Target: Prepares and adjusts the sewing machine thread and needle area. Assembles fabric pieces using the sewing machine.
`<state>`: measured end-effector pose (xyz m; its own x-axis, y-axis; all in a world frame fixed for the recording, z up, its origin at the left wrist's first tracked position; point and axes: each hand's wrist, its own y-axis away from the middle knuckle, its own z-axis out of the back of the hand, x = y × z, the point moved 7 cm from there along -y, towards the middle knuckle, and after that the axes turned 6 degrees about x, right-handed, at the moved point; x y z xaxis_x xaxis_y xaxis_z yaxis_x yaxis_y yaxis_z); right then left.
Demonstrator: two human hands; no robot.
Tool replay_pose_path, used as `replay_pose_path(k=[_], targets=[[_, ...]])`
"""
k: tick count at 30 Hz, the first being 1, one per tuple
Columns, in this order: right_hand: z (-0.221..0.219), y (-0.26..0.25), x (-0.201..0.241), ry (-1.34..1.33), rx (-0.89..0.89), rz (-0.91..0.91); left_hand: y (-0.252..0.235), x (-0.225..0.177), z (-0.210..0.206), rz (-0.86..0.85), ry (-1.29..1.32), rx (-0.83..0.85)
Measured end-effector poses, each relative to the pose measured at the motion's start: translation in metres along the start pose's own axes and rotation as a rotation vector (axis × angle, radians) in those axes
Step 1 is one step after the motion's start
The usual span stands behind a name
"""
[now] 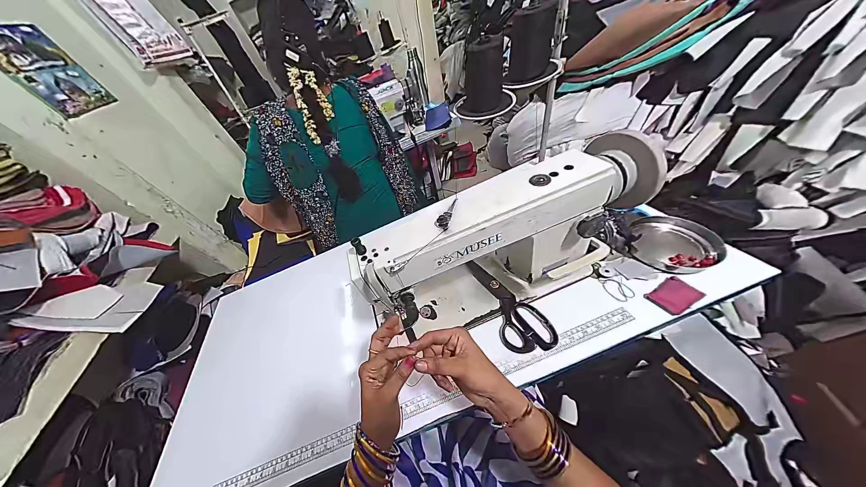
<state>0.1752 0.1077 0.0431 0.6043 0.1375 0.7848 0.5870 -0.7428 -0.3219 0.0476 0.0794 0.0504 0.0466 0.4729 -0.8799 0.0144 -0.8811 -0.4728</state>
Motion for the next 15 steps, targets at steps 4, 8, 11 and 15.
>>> replay_pose_path(k=[4, 8, 11, 15], targets=[[0.020, -0.022, 0.009, 0.247, -0.128, 0.062, -0.006, 0.004, 0.012, 0.081, -0.040, -0.164], [0.044, -0.047, 0.019, 0.597, -0.262, 0.185, -0.016, 0.014, 0.037, 0.109, -0.156, -0.266], [0.051, -0.064, 0.016, 0.766, -0.289, 0.263, -0.025, 0.025, 0.045, 0.182, -0.233, -0.282], [0.045, -0.071, 0.009, 0.844, -0.287, 0.347, -0.035, 0.032, 0.043, 0.221, -0.310, -0.297]])
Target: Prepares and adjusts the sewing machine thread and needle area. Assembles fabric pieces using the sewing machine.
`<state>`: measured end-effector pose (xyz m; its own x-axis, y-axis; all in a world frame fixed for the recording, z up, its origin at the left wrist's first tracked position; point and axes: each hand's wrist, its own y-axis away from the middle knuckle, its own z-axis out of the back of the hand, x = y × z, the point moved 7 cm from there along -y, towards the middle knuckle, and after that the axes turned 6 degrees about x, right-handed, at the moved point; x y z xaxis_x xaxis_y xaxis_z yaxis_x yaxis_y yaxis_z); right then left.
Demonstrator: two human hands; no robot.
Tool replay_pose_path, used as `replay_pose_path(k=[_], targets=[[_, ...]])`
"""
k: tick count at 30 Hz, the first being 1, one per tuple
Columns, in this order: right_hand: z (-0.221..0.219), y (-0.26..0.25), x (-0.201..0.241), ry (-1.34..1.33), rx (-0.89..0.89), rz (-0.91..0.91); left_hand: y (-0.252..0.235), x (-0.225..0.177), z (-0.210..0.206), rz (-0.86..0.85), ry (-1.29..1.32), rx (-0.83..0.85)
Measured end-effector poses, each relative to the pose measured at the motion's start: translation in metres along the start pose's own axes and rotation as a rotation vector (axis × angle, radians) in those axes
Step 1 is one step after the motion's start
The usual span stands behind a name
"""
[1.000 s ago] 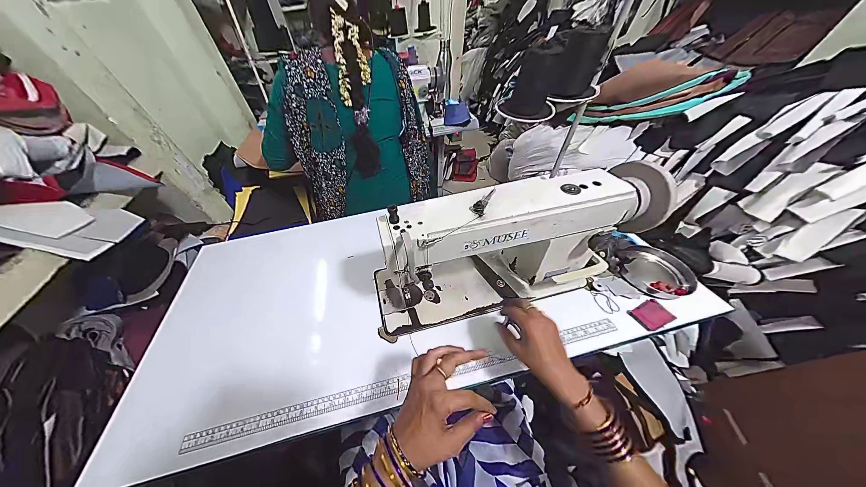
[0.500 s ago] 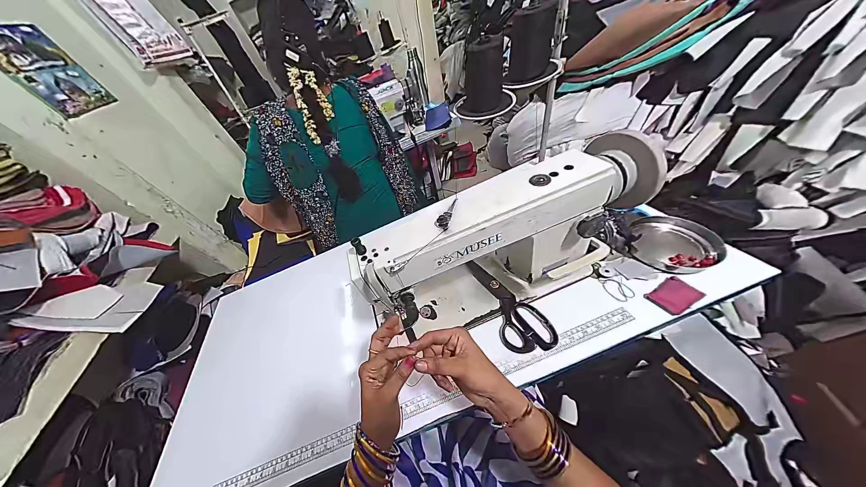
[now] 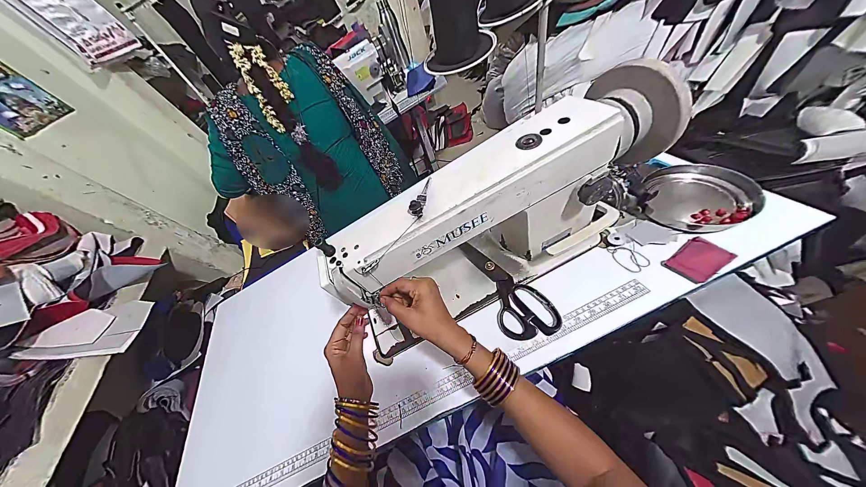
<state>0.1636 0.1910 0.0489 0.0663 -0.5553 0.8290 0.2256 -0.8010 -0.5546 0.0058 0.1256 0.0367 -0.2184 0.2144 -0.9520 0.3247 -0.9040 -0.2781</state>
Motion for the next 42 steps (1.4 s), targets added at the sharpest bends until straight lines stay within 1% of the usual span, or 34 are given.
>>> replay_pose_path(k=[3, 6, 11, 20, 24, 28, 30, 31, 33, 34, 35, 36, 37, 38, 39, 40, 41, 42], targets=[[-0.001, 0.002, 0.004, 0.050, -0.080, 0.041, -0.003, 0.000, -0.003, 0.029, 0.009, -0.042], [-0.002, 0.004, 0.004, 0.069, -0.128, 0.055, -0.004, -0.001, -0.004, 0.007, 0.014, -0.054], [-0.003, 0.007, -0.002, -0.055, -0.195, 0.041, -0.005, -0.001, -0.006, -0.016, 0.017, -0.042], [-0.006, 0.007, 0.000, -0.003, -0.183, 0.087, -0.005, -0.001, -0.009, -0.028, 0.020, -0.037], [-0.010, 0.006, 0.005, 0.098, -0.157, 0.122, -0.010, -0.004, -0.010, -0.049, 0.006, -0.036], [-0.012, 0.005, 0.011, 0.188, -0.124, 0.155, -0.014, -0.007, -0.011, -0.108, -0.008, -0.067], [-0.012, 0.004, 0.010, 0.207, -0.095, 0.139, -0.015, -0.008, -0.012, -0.121, -0.023, -0.076], [-0.012, 0.004, 0.009, 0.188, -0.067, 0.100, -0.014, -0.008, -0.013, -0.111, -0.006, -0.077], [-0.006, 0.005, 0.005, 0.026, 0.012, -0.091, -0.011, -0.007, -0.012, -0.044, 0.148, -0.064], [-0.002, 0.007, 0.003, -0.124, 0.040, -0.217, -0.008, -0.006, -0.008, 0.010, 0.302, -0.046], [0.004, 0.011, 0.004, -0.284, 0.042, -0.322, -0.006, -0.007, -0.003, 0.040, 0.513, -0.010], [0.012, 0.014, 0.006, -0.401, 0.023, -0.396, -0.006, -0.008, 0.002, 0.020, 0.783, 0.060], [0.019, 0.017, 0.008, -0.467, 0.001, -0.432, -0.006, -0.010, 0.008, -0.017, 1.046, 0.134], [0.025, 0.019, 0.011, -0.488, -0.011, -0.435, -0.006, -0.011, 0.014, -0.043, 1.178, 0.197], [0.028, 0.018, 0.015, -0.489, -0.007, -0.429, -0.005, -0.011, 0.019, -0.055, 1.160, 0.218], [0.027, 0.015, 0.019, -0.468, 0.008, -0.422, -0.004, -0.008, 0.023, -0.060, 1.015, 0.191], [0.023, 0.012, 0.023, -0.423, 0.026, -0.412, -0.001, -0.003, 0.026, -0.067, 0.748, 0.149], [0.019, 0.009, 0.027, -0.354, 0.041, -0.395, 0.002, 0.002, 0.026, -0.079, 0.427, 0.136]])
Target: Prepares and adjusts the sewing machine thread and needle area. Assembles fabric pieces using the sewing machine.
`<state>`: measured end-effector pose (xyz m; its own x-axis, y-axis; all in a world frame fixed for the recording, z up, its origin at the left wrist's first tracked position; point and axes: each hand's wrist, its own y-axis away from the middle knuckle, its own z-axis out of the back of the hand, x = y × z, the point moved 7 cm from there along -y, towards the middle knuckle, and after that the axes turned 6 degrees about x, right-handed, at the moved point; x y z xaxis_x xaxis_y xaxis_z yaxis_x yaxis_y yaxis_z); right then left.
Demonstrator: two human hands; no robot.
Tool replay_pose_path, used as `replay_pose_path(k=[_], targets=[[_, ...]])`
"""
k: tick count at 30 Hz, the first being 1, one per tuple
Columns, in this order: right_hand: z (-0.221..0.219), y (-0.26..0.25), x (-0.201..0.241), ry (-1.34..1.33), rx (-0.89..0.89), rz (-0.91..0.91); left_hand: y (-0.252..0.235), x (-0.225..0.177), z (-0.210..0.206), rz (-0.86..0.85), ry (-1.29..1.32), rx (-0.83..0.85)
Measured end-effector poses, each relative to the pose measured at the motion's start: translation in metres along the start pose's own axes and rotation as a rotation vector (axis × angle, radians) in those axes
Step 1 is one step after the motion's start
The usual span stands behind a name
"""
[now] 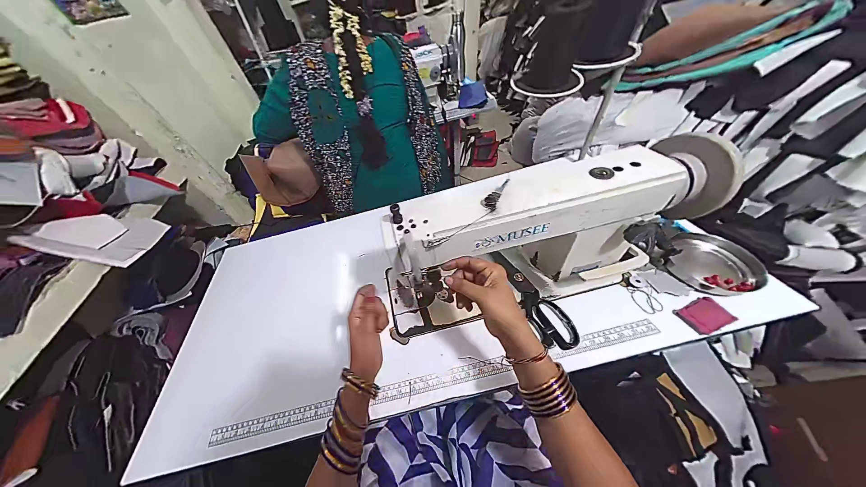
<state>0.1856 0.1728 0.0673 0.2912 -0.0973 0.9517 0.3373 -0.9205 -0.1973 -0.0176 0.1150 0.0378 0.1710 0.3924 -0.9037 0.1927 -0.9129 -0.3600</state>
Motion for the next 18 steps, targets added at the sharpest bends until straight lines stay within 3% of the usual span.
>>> replay_pose_path(k=[2, 5, 8, 11, 13, 16, 18], targets=[[-0.011, -0.005, 0.003, 0.162, 0.007, 0.038, 0.007, 0.015, -0.001, 0.084, -0.433, 0.076], [-0.021, -0.012, 0.006, 0.532, -0.028, 0.136, 0.013, 0.033, -0.002, 0.193, -0.557, 0.246], [-0.029, 0.002, 0.031, 0.981, -0.186, 0.444, 0.015, 0.033, -0.001, 0.224, -0.205, 0.270], [-0.052, 0.026, 0.050, 1.144, -0.221, 0.789, 0.016, 0.020, 0.019, 0.176, 0.259, -0.029], [-0.073, 0.036, 0.050, 1.225, -0.112, 0.924, 0.017, -0.001, 0.033, 0.016, 0.342, -0.120], [-0.098, 0.029, 0.033, 1.377, 0.186, 0.955, 0.025, -0.029, 0.030, -0.254, 0.136, -0.022], [-0.109, 0.016, 0.026, 1.387, 0.400, 0.956, 0.026, -0.039, 0.027, -0.332, 0.056, -0.024]])
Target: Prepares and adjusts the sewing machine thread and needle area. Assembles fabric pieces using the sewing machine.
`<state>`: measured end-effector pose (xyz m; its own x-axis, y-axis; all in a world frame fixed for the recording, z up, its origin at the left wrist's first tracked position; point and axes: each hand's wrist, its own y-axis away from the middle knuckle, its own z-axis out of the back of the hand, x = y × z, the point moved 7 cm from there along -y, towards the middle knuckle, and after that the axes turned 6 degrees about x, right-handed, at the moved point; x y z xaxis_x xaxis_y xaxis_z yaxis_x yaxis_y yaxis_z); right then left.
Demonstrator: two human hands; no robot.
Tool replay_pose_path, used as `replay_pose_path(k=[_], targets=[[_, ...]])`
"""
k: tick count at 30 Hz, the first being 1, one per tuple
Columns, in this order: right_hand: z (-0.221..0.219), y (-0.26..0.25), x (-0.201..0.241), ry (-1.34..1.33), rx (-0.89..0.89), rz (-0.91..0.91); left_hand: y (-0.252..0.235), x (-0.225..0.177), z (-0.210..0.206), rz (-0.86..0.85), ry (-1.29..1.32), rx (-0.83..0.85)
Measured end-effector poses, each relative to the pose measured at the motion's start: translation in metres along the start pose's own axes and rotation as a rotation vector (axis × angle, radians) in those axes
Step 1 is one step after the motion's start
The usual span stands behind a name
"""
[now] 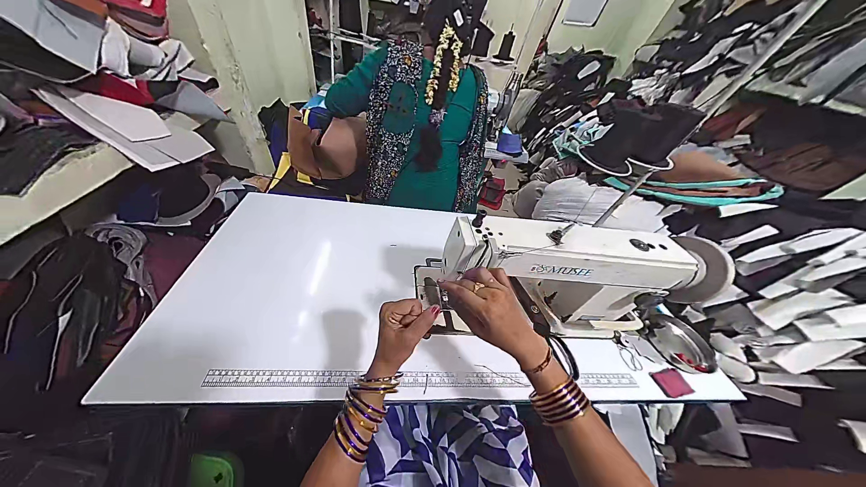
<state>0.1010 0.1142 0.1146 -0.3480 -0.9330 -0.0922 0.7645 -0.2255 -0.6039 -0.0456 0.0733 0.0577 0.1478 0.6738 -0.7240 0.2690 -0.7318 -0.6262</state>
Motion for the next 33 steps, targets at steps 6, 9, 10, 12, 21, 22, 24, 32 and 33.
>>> replay_pose_path(k=[6, 9, 10, 12, 21, 22, 24, 32, 33], targets=[[0.014, -0.025, -0.021, 0.088, 0.170, 0.061, -0.014, 0.060, 0.011, 0.245, -0.247, -0.087], [0.009, -0.029, -0.030, 0.248, 0.278, -0.047, -0.010, 0.107, -0.012, 0.515, -0.229, -0.013], [0.006, -0.030, -0.030, 0.300, 0.292, -0.079, -0.009, 0.116, -0.020, 0.542, -0.232, -0.009], [0.002, -0.032, -0.028, 0.383, 0.296, -0.133, -0.010, 0.121, -0.032, 0.558, -0.295, -0.009], [-0.006, -0.031, -0.018, 0.496, 0.347, -0.254, -0.007, 0.121, -0.040, 0.659, -0.489, 0.178], [-0.005, -0.031, -0.018, 0.471, 0.348, -0.249, -0.006, 0.121, -0.040, 0.680, -0.492, 0.205], [-0.003, -0.033, -0.019, 0.425, 0.350, -0.248, -0.004, 0.124, -0.038, 0.677, -0.477, 0.203], [-0.005, -0.035, -0.022, 0.453, 0.281, -0.255, -0.001, 0.109, -0.023, 0.507, -0.448, -0.010], [-0.006, -0.037, -0.019, 0.489, 0.318, -0.282, -0.002, 0.112, -0.025, 0.565, -0.450, 0.064]])
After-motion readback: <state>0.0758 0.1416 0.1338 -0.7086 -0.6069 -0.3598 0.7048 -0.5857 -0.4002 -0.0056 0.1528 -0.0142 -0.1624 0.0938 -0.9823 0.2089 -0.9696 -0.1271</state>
